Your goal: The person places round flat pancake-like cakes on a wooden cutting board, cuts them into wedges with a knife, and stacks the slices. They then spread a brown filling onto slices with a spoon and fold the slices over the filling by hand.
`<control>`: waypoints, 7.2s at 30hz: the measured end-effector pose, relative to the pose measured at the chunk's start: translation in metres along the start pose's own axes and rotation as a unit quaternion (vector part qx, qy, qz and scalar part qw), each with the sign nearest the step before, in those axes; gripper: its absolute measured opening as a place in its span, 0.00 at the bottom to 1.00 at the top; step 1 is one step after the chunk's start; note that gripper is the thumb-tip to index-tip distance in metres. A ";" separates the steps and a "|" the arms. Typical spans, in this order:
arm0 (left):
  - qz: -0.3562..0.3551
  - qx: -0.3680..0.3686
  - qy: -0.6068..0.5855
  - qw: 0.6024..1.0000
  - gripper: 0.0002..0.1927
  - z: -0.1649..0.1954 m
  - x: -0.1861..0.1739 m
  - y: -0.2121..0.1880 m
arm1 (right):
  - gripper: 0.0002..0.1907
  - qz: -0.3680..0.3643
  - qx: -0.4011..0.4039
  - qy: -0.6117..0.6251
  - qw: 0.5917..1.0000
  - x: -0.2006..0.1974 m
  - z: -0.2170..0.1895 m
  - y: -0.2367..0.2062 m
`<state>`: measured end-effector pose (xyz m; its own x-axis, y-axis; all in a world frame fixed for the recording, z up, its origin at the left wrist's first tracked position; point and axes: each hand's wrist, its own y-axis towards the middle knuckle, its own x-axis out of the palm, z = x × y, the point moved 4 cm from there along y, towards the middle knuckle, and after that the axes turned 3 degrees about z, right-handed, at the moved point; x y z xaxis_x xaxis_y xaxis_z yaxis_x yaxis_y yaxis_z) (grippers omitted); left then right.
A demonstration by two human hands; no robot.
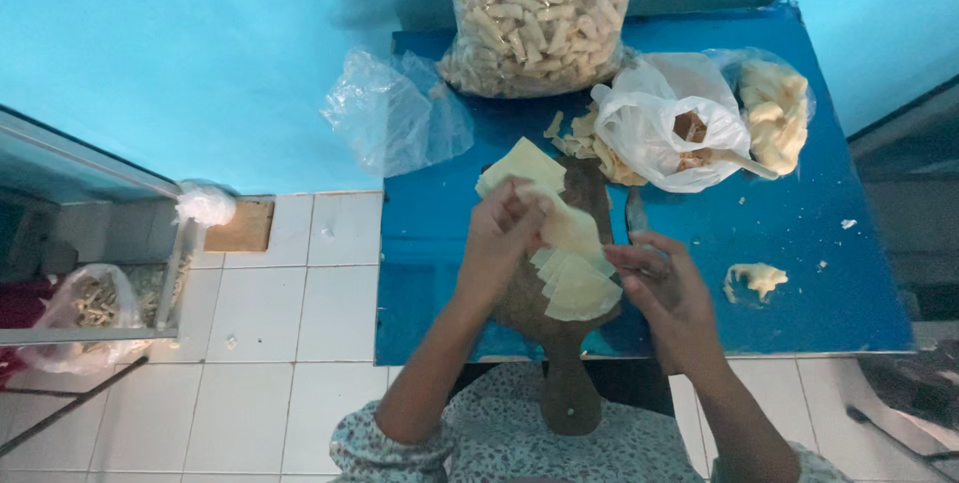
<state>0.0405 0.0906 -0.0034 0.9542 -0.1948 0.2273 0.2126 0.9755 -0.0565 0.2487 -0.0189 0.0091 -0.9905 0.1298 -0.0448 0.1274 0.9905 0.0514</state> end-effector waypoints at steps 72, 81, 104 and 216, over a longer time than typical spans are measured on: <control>0.081 0.161 0.564 0.806 0.11 -0.029 0.022 -0.033 | 0.20 -0.047 -0.113 -0.325 0.938 0.037 0.001 0.089; 0.050 0.139 0.615 0.775 0.14 -0.029 0.024 -0.031 | 0.19 -0.071 -0.199 -0.379 0.901 0.045 -0.003 0.088; 0.062 0.138 0.552 0.820 0.08 -0.028 0.016 -0.026 | 0.18 -0.056 -0.179 -0.281 0.941 0.045 -0.011 0.096; 0.020 0.162 0.541 0.825 0.07 -0.023 0.008 -0.112 | 0.18 0.100 -0.011 -0.351 0.931 0.027 0.017 -0.033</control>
<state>0.0289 -0.0230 -0.0173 0.6259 0.0314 -0.7793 0.2764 0.9254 0.2592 0.2184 -0.0478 -0.0105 -0.6688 0.3177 -0.6722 0.2977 0.9429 0.1493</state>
